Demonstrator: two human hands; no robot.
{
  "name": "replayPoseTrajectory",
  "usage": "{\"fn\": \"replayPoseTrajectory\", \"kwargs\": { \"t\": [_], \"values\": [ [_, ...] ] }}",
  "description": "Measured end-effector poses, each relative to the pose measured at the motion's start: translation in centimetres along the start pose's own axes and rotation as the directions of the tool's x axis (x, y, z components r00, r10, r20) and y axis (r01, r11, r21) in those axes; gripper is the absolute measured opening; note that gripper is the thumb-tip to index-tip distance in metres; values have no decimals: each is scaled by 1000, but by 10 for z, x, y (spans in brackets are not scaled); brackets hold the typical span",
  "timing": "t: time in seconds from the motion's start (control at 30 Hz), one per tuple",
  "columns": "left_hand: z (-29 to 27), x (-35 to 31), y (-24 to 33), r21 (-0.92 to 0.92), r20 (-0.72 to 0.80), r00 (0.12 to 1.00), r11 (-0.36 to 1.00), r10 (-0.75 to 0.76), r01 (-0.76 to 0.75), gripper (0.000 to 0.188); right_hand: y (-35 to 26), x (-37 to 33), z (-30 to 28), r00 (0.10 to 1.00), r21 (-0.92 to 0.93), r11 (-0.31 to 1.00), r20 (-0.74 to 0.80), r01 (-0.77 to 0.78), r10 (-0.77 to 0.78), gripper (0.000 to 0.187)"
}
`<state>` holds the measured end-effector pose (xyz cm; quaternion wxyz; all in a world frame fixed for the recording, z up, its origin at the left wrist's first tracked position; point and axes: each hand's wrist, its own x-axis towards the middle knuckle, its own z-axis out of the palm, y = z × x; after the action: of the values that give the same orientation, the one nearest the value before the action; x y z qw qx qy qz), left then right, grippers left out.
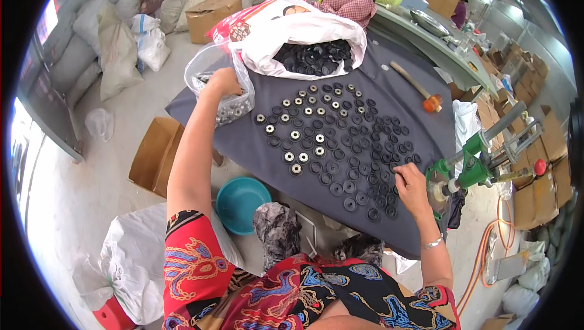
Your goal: The person sits at a low table and assembles small metal washers into black rubber grommets. They pick up a washer and a grommet, insert the washer into the grommet, and place the assembly on the table. Later, they use a rubber mallet to tap the assembled units on the table.
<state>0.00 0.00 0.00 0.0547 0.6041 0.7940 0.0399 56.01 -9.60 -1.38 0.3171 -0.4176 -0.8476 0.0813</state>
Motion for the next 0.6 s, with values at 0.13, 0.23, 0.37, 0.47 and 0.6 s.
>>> {"fn": "replayPoseTrajectory", "kwargs": {
  "t": [0.13, 0.23, 0.37, 0.47, 0.6],
  "values": [
    [15, -8, 29, -37, 24, 989, 989, 145, -144, 44, 3, -32, -9, 991, -4, 992, 39, -124, 124, 12],
    [23, -5, 20, -80, 12, 999, 996, 35, -34, 51, 2, -27, -2, 993, 6, 994, 46, -112, 111, 12],
    [23, 3, 28, -41, -45, 986, 986, -162, 160, 58, -2, -19, -3, 996, 4, 996, 24, -89, 89, 13],
    [16, -4, 24, -74, -122, 973, 979, -197, 189, 55, 0, -18, -12, 995, -15, 995, 23, -94, 94, 13],
    [0, -17, 45, -41, -109, 972, 978, -209, 205, 47, 11, -32, -19, 996, -53, 994, -4, -93, 93, 13]
  ]
}}
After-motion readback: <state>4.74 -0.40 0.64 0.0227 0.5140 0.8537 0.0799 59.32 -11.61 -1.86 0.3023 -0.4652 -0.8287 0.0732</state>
